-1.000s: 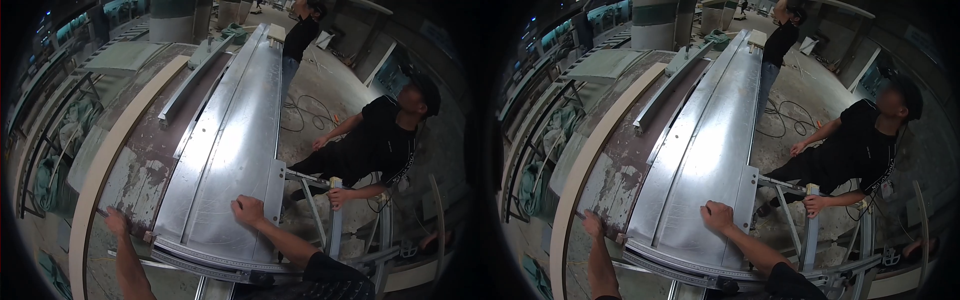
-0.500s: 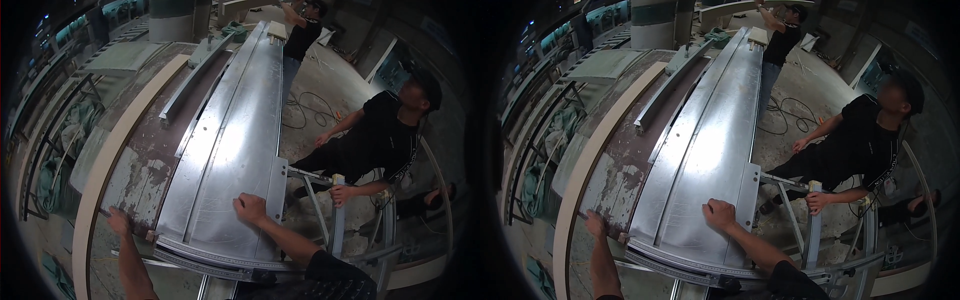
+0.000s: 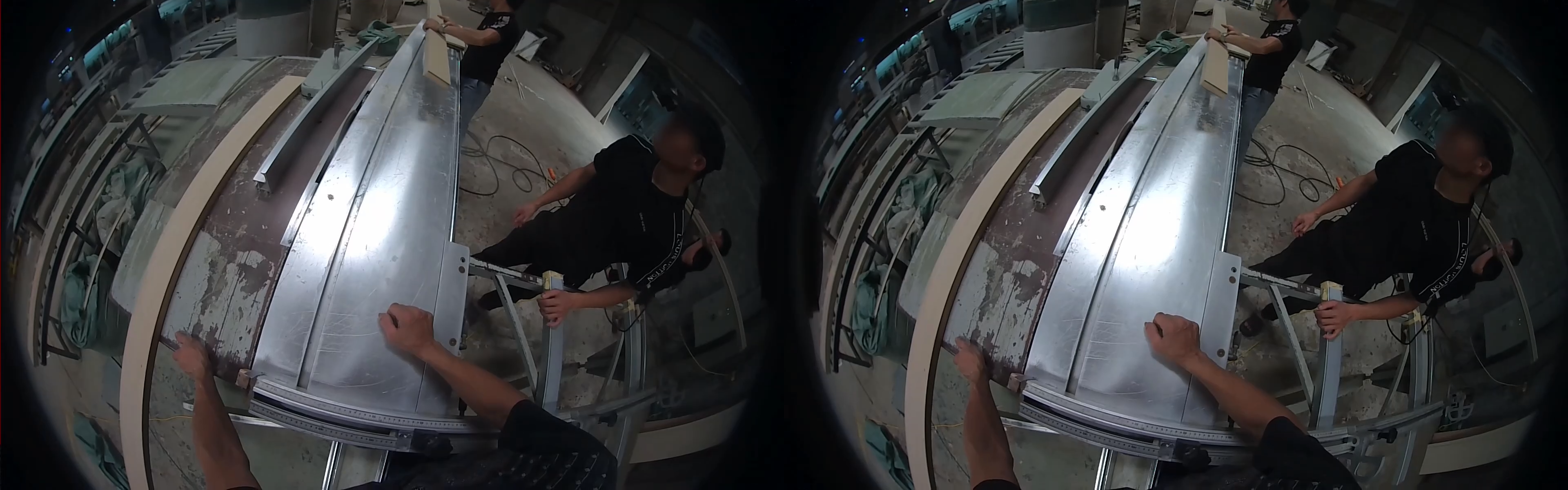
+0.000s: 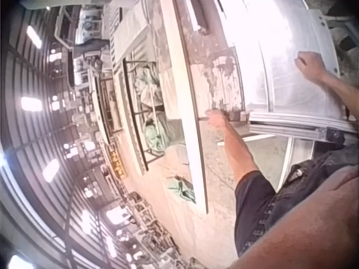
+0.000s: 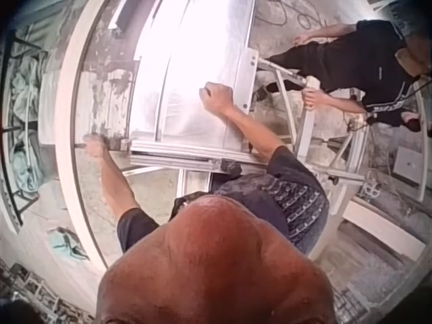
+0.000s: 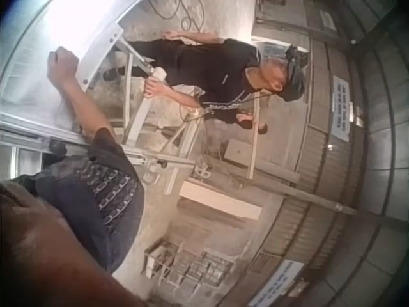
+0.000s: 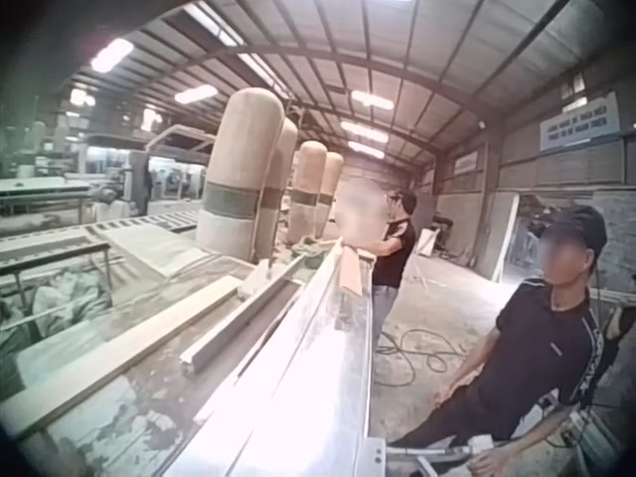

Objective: The worker is arranging and moving large curved wooden boards onto an industrial workstation.

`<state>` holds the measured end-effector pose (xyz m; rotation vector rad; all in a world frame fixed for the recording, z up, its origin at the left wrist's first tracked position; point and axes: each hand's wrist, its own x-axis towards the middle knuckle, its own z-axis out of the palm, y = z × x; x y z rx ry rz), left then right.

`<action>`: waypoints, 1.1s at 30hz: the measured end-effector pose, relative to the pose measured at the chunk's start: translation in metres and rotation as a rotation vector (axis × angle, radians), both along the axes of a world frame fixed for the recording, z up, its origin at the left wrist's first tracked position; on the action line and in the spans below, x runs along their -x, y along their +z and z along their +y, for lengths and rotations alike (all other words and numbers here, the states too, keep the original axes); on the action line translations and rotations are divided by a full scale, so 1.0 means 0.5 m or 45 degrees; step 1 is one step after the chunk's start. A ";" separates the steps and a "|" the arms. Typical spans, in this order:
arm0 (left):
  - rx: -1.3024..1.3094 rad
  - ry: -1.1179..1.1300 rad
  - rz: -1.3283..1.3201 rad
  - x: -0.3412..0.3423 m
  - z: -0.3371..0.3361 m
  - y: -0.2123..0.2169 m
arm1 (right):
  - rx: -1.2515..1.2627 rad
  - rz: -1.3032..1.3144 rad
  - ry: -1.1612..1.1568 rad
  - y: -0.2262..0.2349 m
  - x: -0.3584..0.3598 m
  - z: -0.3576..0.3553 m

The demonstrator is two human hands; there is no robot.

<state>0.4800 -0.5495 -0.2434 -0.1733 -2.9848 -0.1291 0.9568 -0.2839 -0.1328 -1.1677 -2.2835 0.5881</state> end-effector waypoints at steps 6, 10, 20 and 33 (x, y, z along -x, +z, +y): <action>-0.043 0.033 -0.063 -0.001 0.002 0.008 | 0.007 0.000 -0.009 -0.001 0.001 0.001; -0.045 -0.021 -0.110 0.002 -0.004 0.006 | 0.014 -0.028 -0.001 0.002 0.000 0.000; -0.118 0.079 -0.104 -0.003 0.003 0.014 | 0.030 -0.042 -0.004 0.005 0.001 -0.001; 0.004 0.003 -0.068 -0.010 0.002 0.018 | 0.036 -0.059 -0.024 -0.002 0.003 0.000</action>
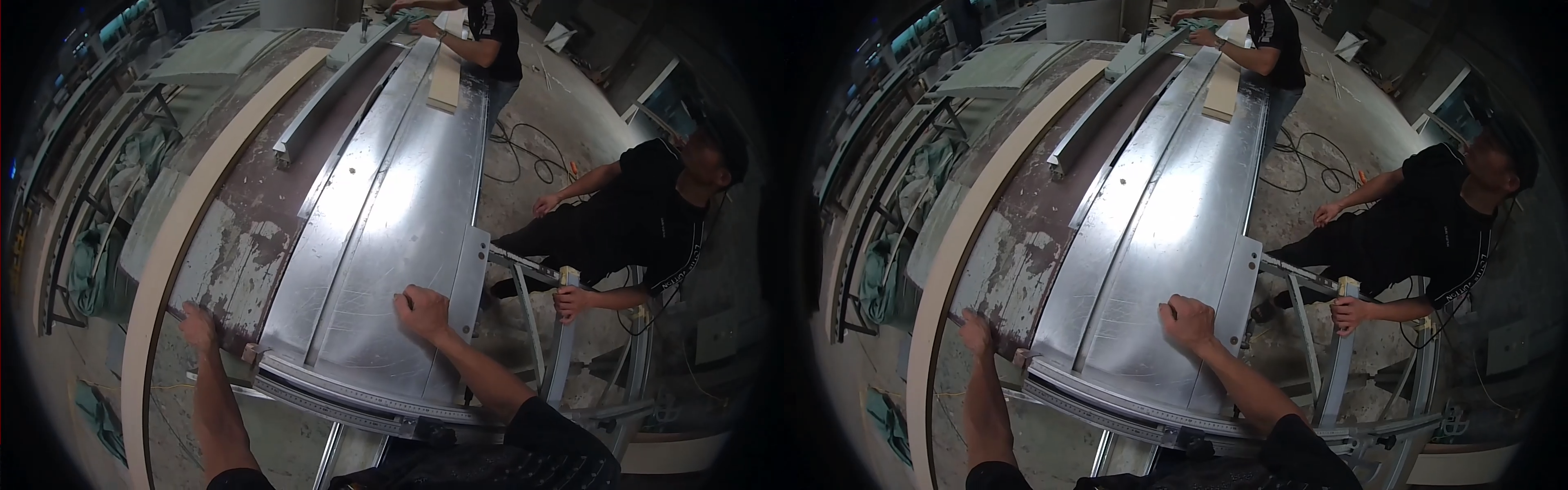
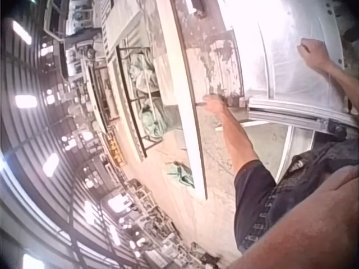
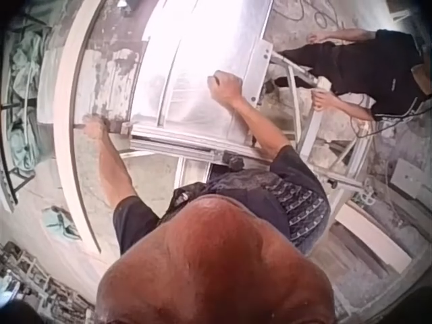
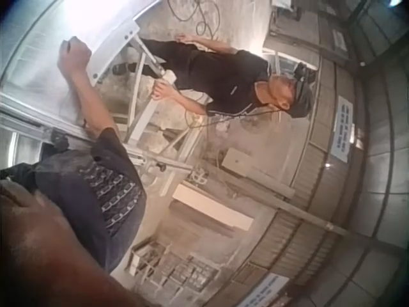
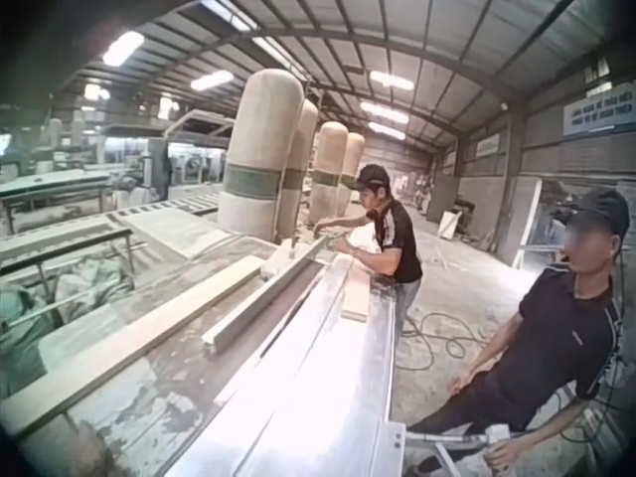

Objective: The worker is arranging and moving large curved wooden boards onto an industrial workstation.

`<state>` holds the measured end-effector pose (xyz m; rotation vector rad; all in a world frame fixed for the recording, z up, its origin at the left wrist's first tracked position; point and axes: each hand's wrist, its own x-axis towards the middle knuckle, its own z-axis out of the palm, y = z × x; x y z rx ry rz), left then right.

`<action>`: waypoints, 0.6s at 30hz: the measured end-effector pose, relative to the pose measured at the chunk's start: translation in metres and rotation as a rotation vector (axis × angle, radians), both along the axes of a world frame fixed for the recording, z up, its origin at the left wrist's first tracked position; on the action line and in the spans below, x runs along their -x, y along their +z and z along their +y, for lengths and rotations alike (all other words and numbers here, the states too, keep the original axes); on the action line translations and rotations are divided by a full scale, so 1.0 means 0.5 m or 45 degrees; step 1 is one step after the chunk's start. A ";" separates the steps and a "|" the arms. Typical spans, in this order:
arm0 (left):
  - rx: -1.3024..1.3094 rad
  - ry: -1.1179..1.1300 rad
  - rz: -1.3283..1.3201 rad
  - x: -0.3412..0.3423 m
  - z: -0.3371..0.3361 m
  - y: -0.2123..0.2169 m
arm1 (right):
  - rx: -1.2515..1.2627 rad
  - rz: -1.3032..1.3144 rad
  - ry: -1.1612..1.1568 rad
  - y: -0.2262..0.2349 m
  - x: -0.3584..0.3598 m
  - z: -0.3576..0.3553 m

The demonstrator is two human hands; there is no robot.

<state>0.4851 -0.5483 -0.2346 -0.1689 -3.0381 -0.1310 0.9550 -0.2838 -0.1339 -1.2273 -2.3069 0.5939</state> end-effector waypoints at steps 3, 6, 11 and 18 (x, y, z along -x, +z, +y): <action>-0.076 0.021 0.012 0.003 -0.002 -0.006 | -0.028 0.025 0.002 -0.003 0.000 0.001; 0.020 0.021 0.016 0.011 -0.003 -0.016 | -0.019 0.015 0.011 -0.006 -0.001 0.001; -0.168 0.138 -0.015 0.017 0.003 -0.024 | -0.072 0.006 0.001 -0.009 0.001 0.003; -0.511 0.456 -0.117 -0.012 0.024 0.024 | -0.098 0.031 0.014 -0.004 0.008 -0.002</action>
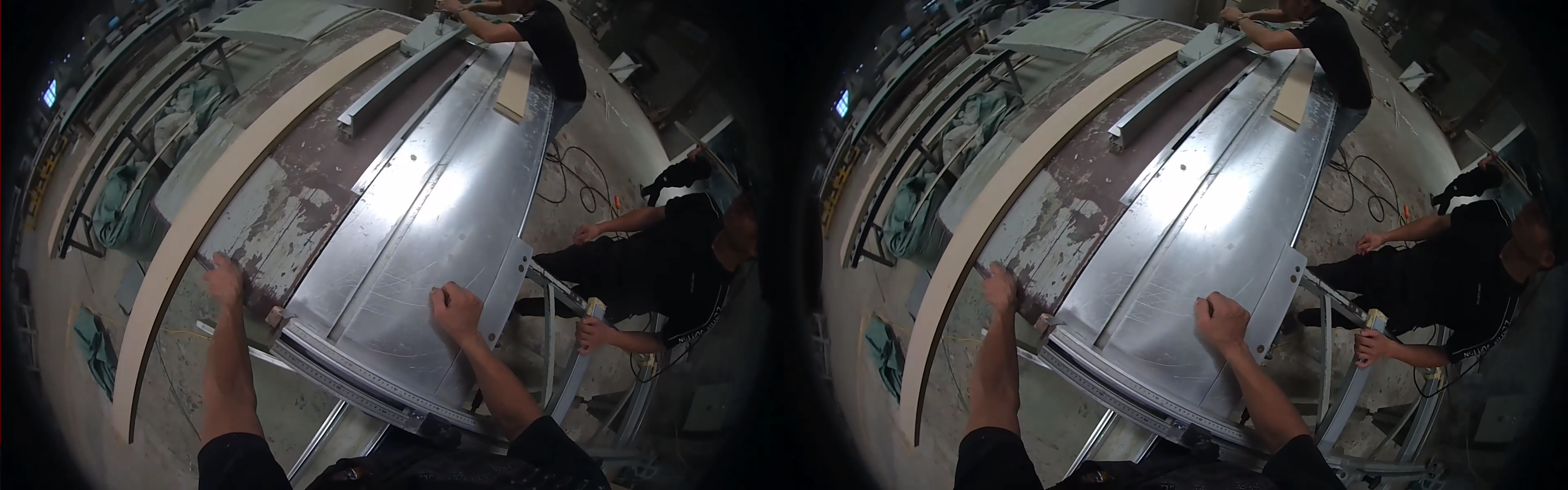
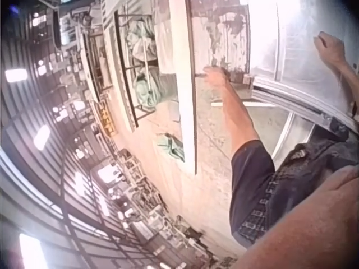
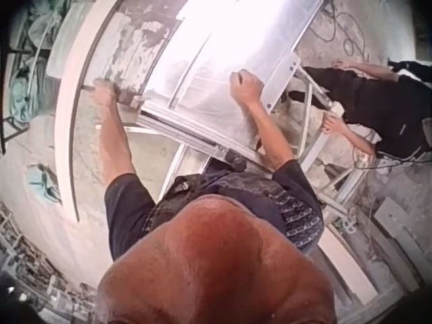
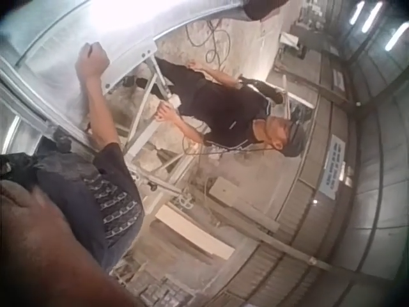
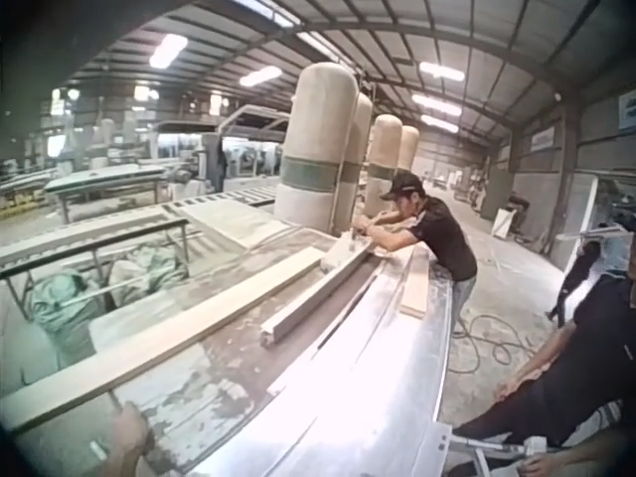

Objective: The worker is arranging and moving large curved wooden boards onto an industrial workstation.

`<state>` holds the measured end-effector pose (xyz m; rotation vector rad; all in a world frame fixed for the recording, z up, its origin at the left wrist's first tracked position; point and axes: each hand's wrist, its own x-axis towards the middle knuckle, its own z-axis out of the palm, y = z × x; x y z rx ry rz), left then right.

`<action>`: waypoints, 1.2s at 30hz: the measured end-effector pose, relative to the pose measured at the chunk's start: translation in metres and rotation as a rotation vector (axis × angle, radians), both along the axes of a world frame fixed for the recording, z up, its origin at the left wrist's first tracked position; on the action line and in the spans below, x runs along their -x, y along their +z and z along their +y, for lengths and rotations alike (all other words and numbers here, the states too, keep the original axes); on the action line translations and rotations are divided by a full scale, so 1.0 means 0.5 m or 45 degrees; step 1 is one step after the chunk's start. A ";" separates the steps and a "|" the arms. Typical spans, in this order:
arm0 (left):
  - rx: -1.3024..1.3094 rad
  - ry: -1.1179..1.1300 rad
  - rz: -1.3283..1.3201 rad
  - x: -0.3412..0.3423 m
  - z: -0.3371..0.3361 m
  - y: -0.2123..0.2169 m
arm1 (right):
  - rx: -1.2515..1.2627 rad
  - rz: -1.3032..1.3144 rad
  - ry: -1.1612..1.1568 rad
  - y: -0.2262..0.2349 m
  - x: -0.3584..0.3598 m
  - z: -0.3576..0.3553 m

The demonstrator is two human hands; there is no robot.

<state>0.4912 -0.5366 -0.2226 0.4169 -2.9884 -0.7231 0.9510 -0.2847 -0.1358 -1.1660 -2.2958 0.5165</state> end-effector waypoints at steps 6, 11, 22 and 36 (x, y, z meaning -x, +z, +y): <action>-0.114 -0.023 -0.103 -0.024 0.008 0.054 | -0.011 -0.034 -0.009 -0.008 -0.001 -0.001; -0.037 -0.130 -0.157 -0.043 0.017 0.093 | -0.112 -0.020 0.018 -0.023 0.001 0.001; -0.487 0.149 -0.110 -0.039 0.011 0.075 | -0.081 -0.095 0.020 -0.045 0.000 -0.007; -2.226 1.148 0.508 0.151 -0.391 0.107 | -0.085 -0.264 0.007 -0.044 -0.008 -0.018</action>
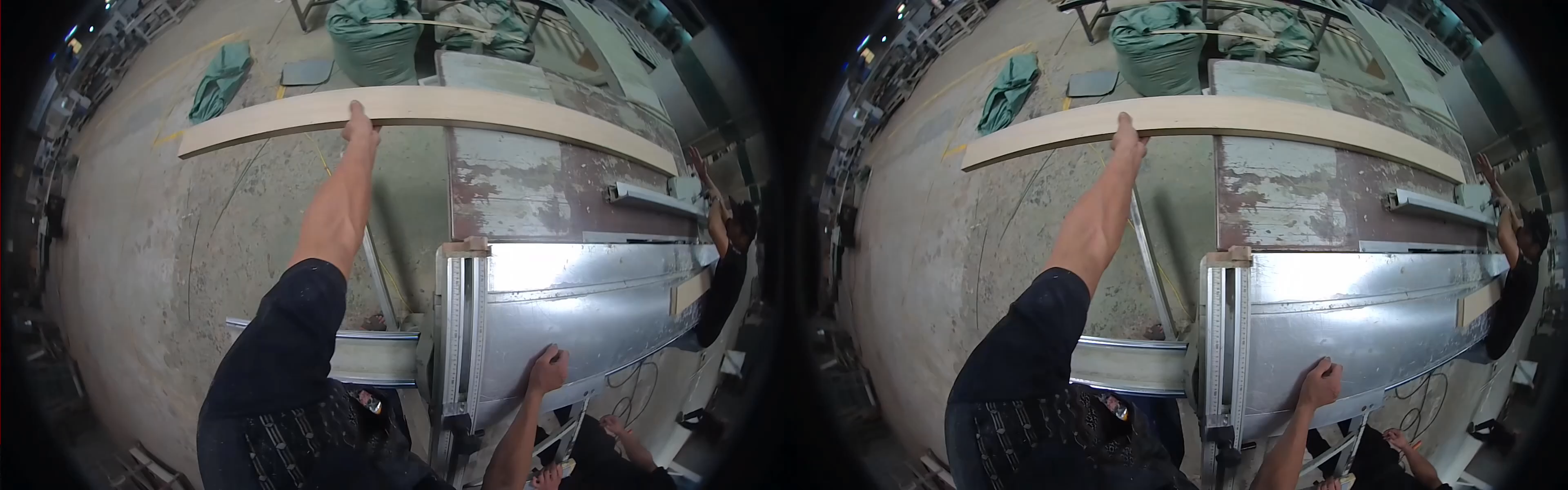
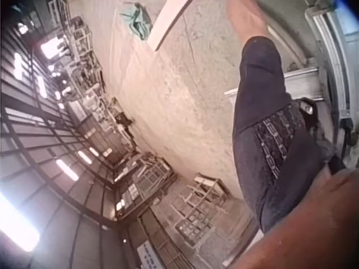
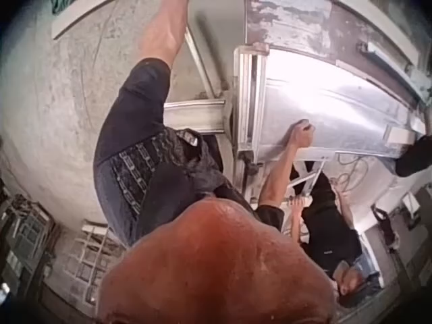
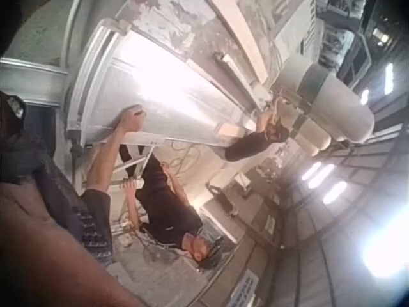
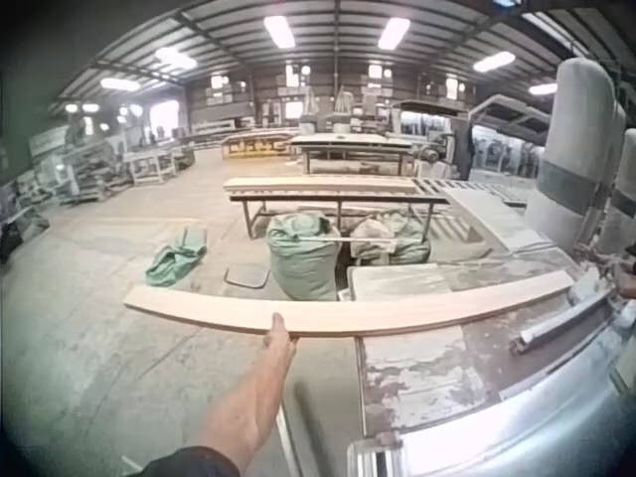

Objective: The worker is arranging and moving large curved wooden boards onto an industrial workstation.

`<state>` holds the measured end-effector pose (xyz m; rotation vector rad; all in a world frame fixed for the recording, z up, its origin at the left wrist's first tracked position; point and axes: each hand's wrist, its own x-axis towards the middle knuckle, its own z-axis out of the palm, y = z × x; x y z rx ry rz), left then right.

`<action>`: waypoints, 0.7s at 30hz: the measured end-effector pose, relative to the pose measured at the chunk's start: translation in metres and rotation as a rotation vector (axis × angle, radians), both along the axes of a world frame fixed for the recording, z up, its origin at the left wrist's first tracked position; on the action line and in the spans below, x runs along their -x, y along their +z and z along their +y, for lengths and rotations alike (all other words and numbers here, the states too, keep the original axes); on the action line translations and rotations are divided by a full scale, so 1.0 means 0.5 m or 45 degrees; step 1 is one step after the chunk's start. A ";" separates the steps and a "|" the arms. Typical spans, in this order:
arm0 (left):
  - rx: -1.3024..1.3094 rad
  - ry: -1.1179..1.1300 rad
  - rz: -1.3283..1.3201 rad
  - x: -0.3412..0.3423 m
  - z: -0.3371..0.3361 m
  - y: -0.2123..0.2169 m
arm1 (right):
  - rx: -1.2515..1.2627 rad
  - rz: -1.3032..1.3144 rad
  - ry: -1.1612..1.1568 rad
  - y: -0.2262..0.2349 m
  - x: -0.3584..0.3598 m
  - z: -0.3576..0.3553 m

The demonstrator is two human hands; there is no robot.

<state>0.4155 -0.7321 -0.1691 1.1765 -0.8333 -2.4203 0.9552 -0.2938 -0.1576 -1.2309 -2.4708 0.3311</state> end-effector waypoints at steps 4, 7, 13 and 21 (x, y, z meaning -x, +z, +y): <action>-0.043 0.022 0.069 -0.035 -0.017 -0.007 | -0.011 -0.047 0.083 0.005 0.002 0.022; -0.160 -0.323 0.266 -0.106 -0.088 -0.035 | 0.251 0.128 0.148 0.048 0.026 0.037; -0.073 -0.259 0.499 -0.324 -0.197 0.098 | 1.395 0.640 0.622 0.182 0.276 -0.099; 0.271 -0.217 0.363 -0.721 -0.326 0.372 | 2.763 1.180 0.247 0.206 0.624 -0.349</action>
